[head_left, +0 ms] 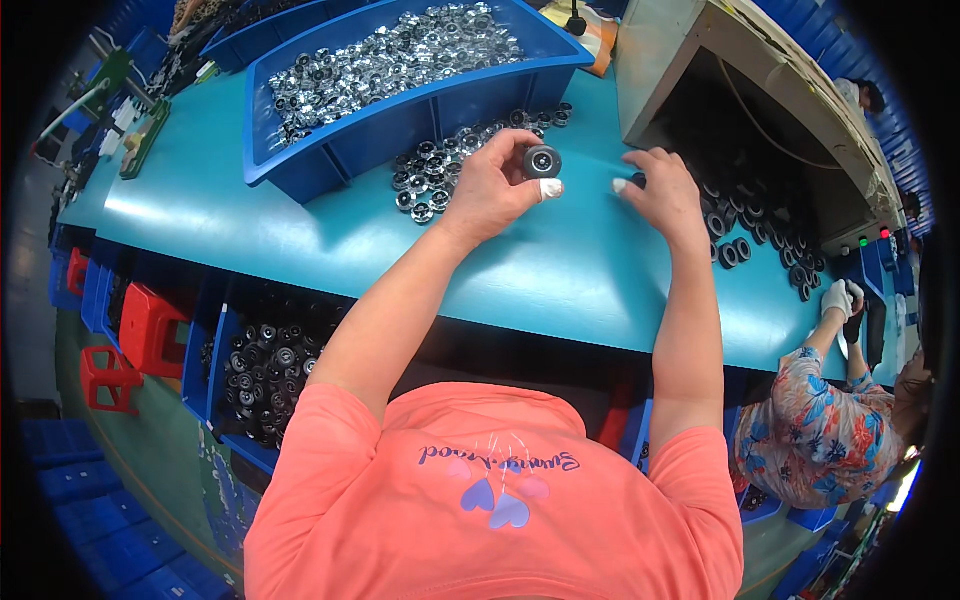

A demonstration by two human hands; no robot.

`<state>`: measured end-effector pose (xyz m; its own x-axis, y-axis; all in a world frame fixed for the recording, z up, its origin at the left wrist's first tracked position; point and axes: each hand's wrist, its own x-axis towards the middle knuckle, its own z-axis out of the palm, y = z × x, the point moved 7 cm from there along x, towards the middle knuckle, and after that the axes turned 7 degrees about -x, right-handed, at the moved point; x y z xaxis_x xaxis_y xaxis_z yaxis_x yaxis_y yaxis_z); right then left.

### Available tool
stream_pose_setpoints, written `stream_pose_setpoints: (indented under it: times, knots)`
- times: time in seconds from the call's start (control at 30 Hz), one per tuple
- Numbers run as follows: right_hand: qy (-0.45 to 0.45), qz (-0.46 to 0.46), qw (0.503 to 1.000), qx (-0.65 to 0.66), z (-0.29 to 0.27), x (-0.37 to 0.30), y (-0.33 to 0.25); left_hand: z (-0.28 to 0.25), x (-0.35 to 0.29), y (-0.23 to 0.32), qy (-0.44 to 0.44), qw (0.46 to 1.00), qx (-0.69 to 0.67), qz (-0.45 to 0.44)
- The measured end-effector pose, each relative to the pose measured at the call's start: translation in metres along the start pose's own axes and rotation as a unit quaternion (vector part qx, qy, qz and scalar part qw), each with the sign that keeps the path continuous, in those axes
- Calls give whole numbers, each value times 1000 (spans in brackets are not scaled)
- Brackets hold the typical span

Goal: Manually assembling metal components into plastic rings at a factory workstation.

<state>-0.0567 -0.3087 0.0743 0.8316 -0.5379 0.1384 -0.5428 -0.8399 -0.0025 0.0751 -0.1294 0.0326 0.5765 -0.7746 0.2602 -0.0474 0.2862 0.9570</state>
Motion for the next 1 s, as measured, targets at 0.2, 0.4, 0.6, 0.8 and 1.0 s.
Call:
stream_pose_setpoints:
  times: [0.2, 0.4, 0.6, 0.8, 1.0]
  knots:
    - [-26, -2, 999, -27, 21, 3, 22, -3, 1, 9, 20, 994, 98, 44]
    - [-15, -19, 942, 334, 12, 8, -2, -4, 4, -10, -12, 982, -176, -73]
    - [-206, -91, 524, 821, 27, 0, -54, 1, 2, -16, -79, 913, -369, -157]
    - [-241, -83, 481, 839, 35, -2, -62, 1, 3, -14, -67, 911, -374, -159]
    - [-235, -84, 493, 834, 32, -7, -67, -20, -20, 2, -8, 927, -352, -127]
